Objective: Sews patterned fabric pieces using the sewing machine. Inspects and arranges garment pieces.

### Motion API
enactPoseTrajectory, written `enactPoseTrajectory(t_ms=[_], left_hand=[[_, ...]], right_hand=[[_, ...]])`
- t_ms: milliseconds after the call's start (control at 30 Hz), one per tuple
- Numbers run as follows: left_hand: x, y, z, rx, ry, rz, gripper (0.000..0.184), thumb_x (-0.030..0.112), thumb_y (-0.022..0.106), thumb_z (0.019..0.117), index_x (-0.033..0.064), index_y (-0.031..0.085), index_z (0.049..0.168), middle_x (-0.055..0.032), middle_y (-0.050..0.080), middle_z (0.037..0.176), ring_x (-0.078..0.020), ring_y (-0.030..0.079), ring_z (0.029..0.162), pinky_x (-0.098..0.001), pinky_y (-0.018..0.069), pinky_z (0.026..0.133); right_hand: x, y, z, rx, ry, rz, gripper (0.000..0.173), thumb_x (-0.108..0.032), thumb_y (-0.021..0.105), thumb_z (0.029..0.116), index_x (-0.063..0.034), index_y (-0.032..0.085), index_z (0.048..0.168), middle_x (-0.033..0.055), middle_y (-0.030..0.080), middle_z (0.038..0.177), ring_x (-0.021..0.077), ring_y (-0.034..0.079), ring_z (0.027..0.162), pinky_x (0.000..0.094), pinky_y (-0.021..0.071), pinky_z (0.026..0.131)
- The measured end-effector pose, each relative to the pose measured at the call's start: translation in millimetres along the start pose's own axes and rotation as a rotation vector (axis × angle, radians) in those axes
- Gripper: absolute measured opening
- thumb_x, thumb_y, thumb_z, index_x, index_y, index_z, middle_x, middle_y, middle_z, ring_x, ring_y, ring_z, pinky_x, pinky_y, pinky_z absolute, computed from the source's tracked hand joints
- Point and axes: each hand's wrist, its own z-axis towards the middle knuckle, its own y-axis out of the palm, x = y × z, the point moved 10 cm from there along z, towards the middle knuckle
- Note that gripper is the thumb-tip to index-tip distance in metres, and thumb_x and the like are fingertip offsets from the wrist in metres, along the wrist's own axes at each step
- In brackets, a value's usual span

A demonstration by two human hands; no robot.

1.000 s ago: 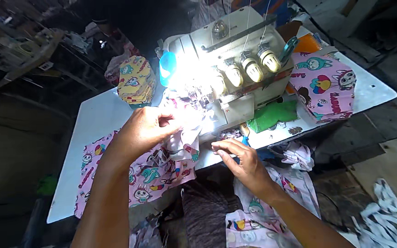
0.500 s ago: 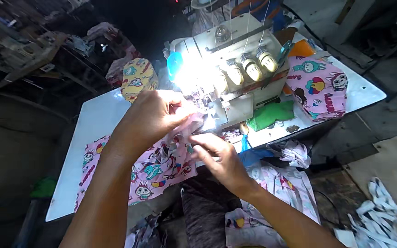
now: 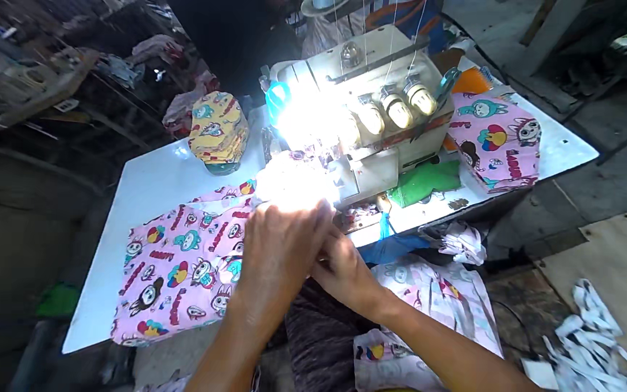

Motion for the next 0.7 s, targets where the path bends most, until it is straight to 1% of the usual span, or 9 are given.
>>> enactPoseTrajectory(t_ms=[67, 100, 167, 233, 367, 467, 500, 633, 700], left_hand=[[7, 9, -12, 0.045, -0.021, -0.021, 0.019, 0.022, 0.063, 0.0966, 0.0085, 0.075, 0.091, -0.0079, 0.064, 0.072, -0.0258, 0.061, 0.057, -0.0419, 0.0451, 0.049], [10, 13, -16, 0.071, -0.034, -0.025, 0.017, 0.019, 0.064, 0.0958, 0.0073, 0.075, 0.092, -0.0088, 0.064, 0.072, -0.0257, 0.061, 0.057, -0.0407, 0.0443, 0.047], [16, 18, -21, 0.095, -0.071, 0.012, 0.016, 0.018, 0.064, 0.0962, 0.0066, 0.076, 0.096, -0.0096, 0.063, 0.074, -0.0253, 0.061, 0.057, -0.0387, 0.0445, 0.046], [20, 20, -23, 0.113, -0.1, 0.055, 0.016, 0.017, 0.065, 0.0959, 0.007, 0.077, 0.096, -0.0103, 0.062, 0.074, -0.0256, 0.061, 0.057, -0.0376, 0.0428, 0.046], [19, 19, -16, 0.11, -0.127, 0.091, 0.013, 0.016, 0.067, 0.0944, 0.0066, 0.075, 0.091, -0.0096, 0.059, 0.069, -0.025, 0.059, 0.055, -0.0369, 0.0401, 0.045], [12, 21, -5, 0.11, -0.151, 0.116, 0.011, 0.015, 0.069, 0.0941, 0.0064, 0.075, 0.089, -0.0097, 0.057, 0.062, -0.0276, 0.058, 0.052, -0.0394, 0.039, 0.045], [10, 22, -1, 0.104, -0.162, 0.121, 0.01, 0.014, 0.07, 0.0935, 0.0064, 0.074, 0.089, -0.01, 0.058, 0.061, -0.0287, 0.059, 0.052, -0.0406, 0.0399, 0.045], [5, 24, 6, 0.09, -0.198, 0.116, 0.008, 0.012, 0.071, 0.0936, 0.0045, 0.074, 0.092, -0.0132, 0.062, 0.067, -0.0329, 0.062, 0.058, -0.0455, 0.0432, 0.048], [-2, 23, 6, 0.1, -0.195, 0.089, 0.011, 0.015, 0.07, 0.0959, 0.0055, 0.075, 0.095, -0.0147, 0.065, 0.072, -0.0352, 0.064, 0.062, -0.0478, 0.0444, 0.05]], right_hand=[[5, -8, -18, 0.003, 0.011, -0.057, 0.018, -0.007, 0.069, 0.0913, 0.0057, 0.074, 0.103, 0.0221, 0.066, 0.114, 0.0104, 0.069, 0.093, 0.018, 0.0568, 0.082], [7, -11, -25, -0.01, 0.014, -0.079, 0.017, -0.008, 0.069, 0.0917, 0.0037, 0.075, 0.103, 0.0224, 0.066, 0.116, 0.0101, 0.068, 0.095, 0.0172, 0.0554, 0.083], [9, -14, -34, -0.041, 0.006, -0.107, 0.016, -0.008, 0.069, 0.092, 0.0015, 0.076, 0.102, 0.0195, 0.067, 0.111, 0.0088, 0.066, 0.095, 0.0155, 0.0537, 0.084], [10, -17, -38, -0.069, 0.003, -0.117, 0.014, -0.006, 0.067, 0.093, 0.0017, 0.075, 0.101, 0.0165, 0.067, 0.106, 0.0077, 0.065, 0.092, 0.0146, 0.0529, 0.083], [15, -18, -38, -0.104, -0.004, -0.108, 0.014, -0.005, 0.066, 0.0943, 0.0024, 0.075, 0.102, 0.0158, 0.068, 0.108, 0.008, 0.067, 0.094, 0.0155, 0.0544, 0.084], [20, -17, -38, -0.121, 0.011, -0.113, 0.016, -0.007, 0.063, 0.0971, -0.0005, 0.075, 0.105, 0.013, 0.068, 0.107, 0.0065, 0.066, 0.088, 0.0152, 0.0546, 0.079], [21, -17, -38, -0.128, 0.018, -0.11, 0.016, -0.007, 0.062, 0.0978, -0.0009, 0.075, 0.105, 0.0128, 0.068, 0.107, 0.0064, 0.066, 0.087, 0.0155, 0.0551, 0.078], [29, -21, -42, -0.138, 0.044, -0.106, 0.016, -0.006, 0.061, 0.0985, -0.0016, 0.075, 0.105, 0.0122, 0.068, 0.106, 0.0071, 0.067, 0.084, 0.0169, 0.0572, 0.076], [33, -23, -45, -0.153, 0.061, -0.094, 0.018, -0.007, 0.06, 0.0999, -0.0022, 0.075, 0.107, 0.0115, 0.068, 0.107, 0.008, 0.067, 0.086, 0.0185, 0.0574, 0.077]])
